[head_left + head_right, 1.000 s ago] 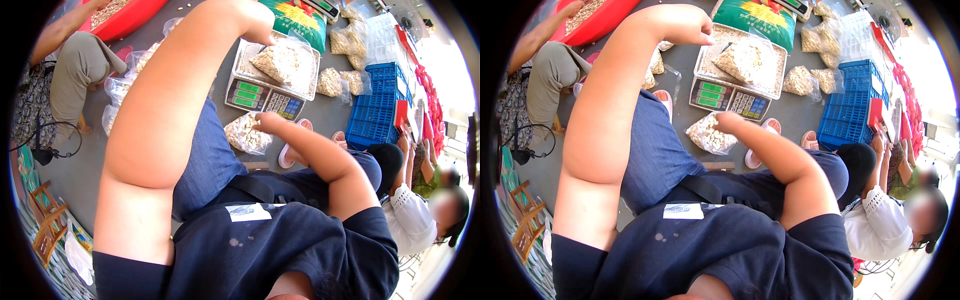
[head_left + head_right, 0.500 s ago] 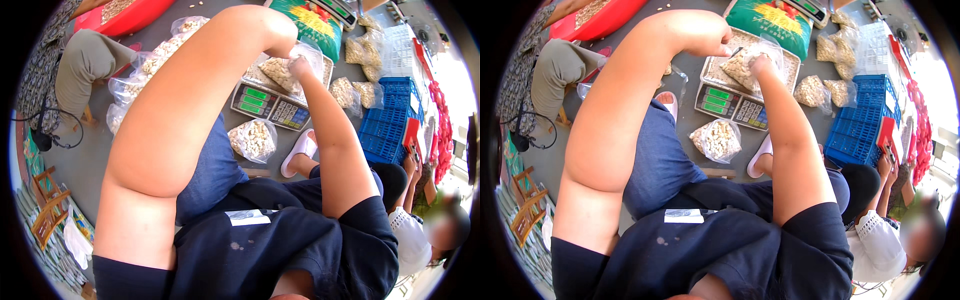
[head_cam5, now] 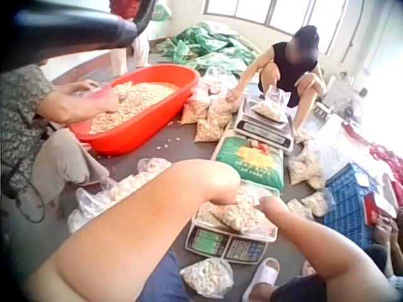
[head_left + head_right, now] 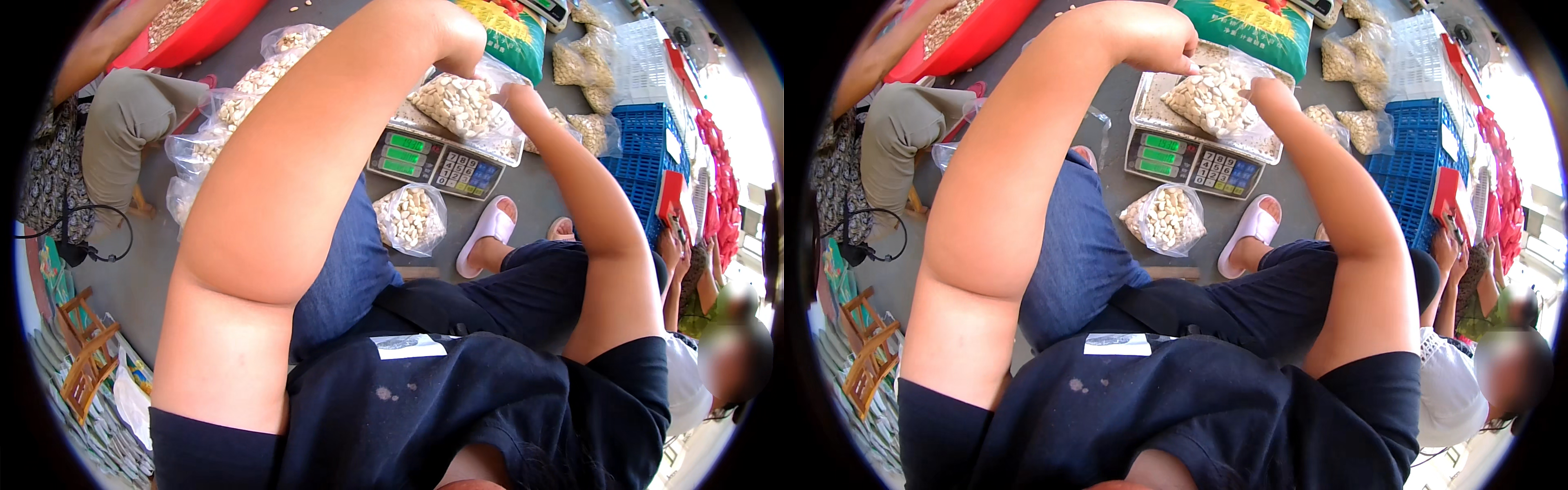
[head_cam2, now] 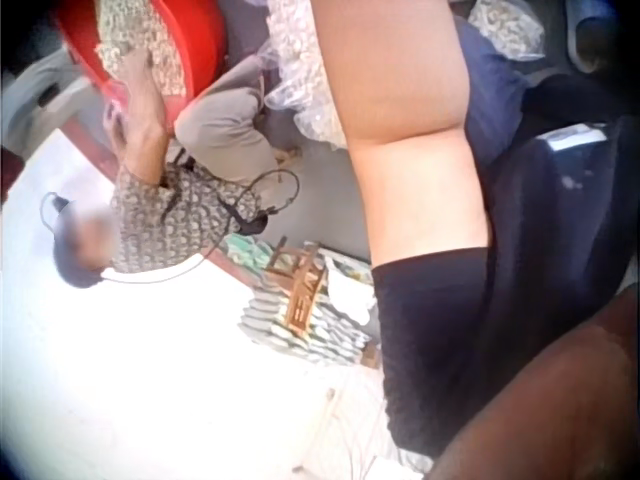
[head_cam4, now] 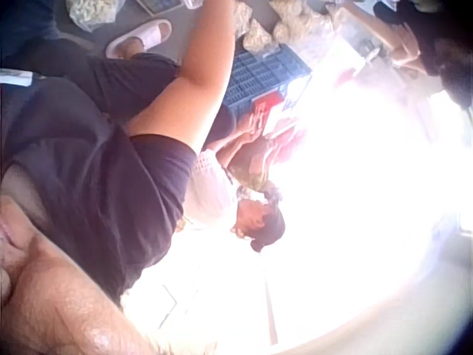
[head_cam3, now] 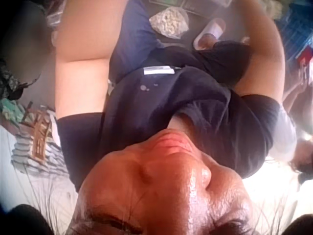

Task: The person weighs seeds into small plastic bags using an electronic scale, adding or removing seeds by hand to reach a target weight and then moving the bags aside.

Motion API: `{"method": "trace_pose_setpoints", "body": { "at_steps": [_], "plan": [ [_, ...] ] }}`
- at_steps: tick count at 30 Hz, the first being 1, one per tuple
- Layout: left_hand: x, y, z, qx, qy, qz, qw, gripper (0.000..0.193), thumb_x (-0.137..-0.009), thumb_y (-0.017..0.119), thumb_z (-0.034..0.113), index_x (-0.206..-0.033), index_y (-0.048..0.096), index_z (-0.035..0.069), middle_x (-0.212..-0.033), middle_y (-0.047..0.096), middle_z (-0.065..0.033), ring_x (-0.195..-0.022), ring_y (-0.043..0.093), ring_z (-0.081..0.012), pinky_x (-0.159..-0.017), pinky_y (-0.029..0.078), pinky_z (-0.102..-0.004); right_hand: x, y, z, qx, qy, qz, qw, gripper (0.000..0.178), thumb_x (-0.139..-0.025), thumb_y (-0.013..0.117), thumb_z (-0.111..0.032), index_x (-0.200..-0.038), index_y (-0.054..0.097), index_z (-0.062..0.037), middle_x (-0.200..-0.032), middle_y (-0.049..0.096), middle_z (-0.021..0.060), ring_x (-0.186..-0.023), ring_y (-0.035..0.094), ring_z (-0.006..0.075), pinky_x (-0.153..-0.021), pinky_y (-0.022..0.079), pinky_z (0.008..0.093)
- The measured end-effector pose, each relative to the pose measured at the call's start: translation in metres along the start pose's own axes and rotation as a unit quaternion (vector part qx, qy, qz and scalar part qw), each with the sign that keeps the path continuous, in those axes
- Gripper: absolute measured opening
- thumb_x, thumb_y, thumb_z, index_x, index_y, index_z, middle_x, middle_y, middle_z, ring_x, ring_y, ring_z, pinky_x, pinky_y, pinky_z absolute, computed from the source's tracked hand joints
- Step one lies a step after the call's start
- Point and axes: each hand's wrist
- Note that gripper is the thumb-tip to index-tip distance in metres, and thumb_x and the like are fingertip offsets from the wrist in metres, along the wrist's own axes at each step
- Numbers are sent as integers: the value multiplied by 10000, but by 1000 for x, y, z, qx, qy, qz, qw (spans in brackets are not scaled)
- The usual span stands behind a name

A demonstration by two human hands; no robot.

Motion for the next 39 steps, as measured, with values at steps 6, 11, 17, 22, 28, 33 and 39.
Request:
{"method": "trace_pose_setpoints", "body": {
  "at_steps": [6, 11, 17, 22, 28, 33, 39],
  "plan": [
    [-19, 18, -11, -46, -24, 14, 999, 255, -768, 522, 281, -824, 611, 48, -737, 598, -114, -661, 573, -240, -593, 445, -348, 32, -55, -3, -164, -1, 2, 986, 281, -782, 517, -305, -782, 569, -28, -740, 579, 146, -723, 550, 297, -651, 425, 371],
    [-45, 31, -21, -52, -27, 29, 998, 287, -786, 530, 331, -832, 605, 59, -697, 595, -102, -636, 563, -220, -582, 436, -345, 36, -65, 13, -233, -21, 41, 971, 236, -795, 522, -251, -794, 571, -20, -665, 572, 86, -607, 514, 180, -599, 412, 294],
    [-68, 30, -11, -68, -27, -1, 997, 291, -787, 527, 328, -868, 603, 59, -717, 600, -108, -655, 567, -220, -594, 442, -334, 35, -65, 16, -178, -54, 41, 982, 271, -793, 512, -298, -758, 573, -36, -698, 578, 119, -665, 541, 259, -605, 425, 337],
    [-84, 39, -3, -91, -29, 25, 995, 361, -799, 494, 372, -824, 611, 31, -726, 600, -120, -664, 566, -247, -614, 446, -348, 34, -58, -4, -88, -88, 24, 992, 223, -788, 512, -258, -802, 557, -40, -765, 572, 166, -737, 540, 330, -649, 427, 385],
    [-124, 60, 25, 14, -146, 33, 989, 693, -673, 438, 657, -857, 623, 15, -910, 591, -168, -871, 564, -281, -755, 437, -349, 43, -75, 25, -62, -148, -70, 985, 339, -767, 518, -196, -1106, 510, -198, -881, 595, 135, -815, 561, 300, -722, 432, 383],
    [-153, 102, 43, 3, -183, 1, 983, 479, -690, 548, 437, -929, 599, 25, -932, 597, -142, -847, 584, -232, -732, 455, -338, 33, -24, 61, -59, -132, -77, 986, 201, -760, 506, -180, -953, 554, -158, -814, 584, 135, -785, 556, 308, -678, 428, 392],
    [-171, 85, 42, 186, -230, -16, 955, 255, -745, 365, 29, -886, 576, 17, -618, 586, -110, -427, 541, -154, -404, 416, -277, 62, -43, 108, -205, -179, -23, 962, 212, -772, 535, -219, -697, 531, -20, -621, 517, 126, -568, 474, 241, -553, 384, 340]
  ]
}}
Point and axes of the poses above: each hand's wrist, its own x-axis away from the middle knuckle, its own y-axis out of the palm, z = x × y
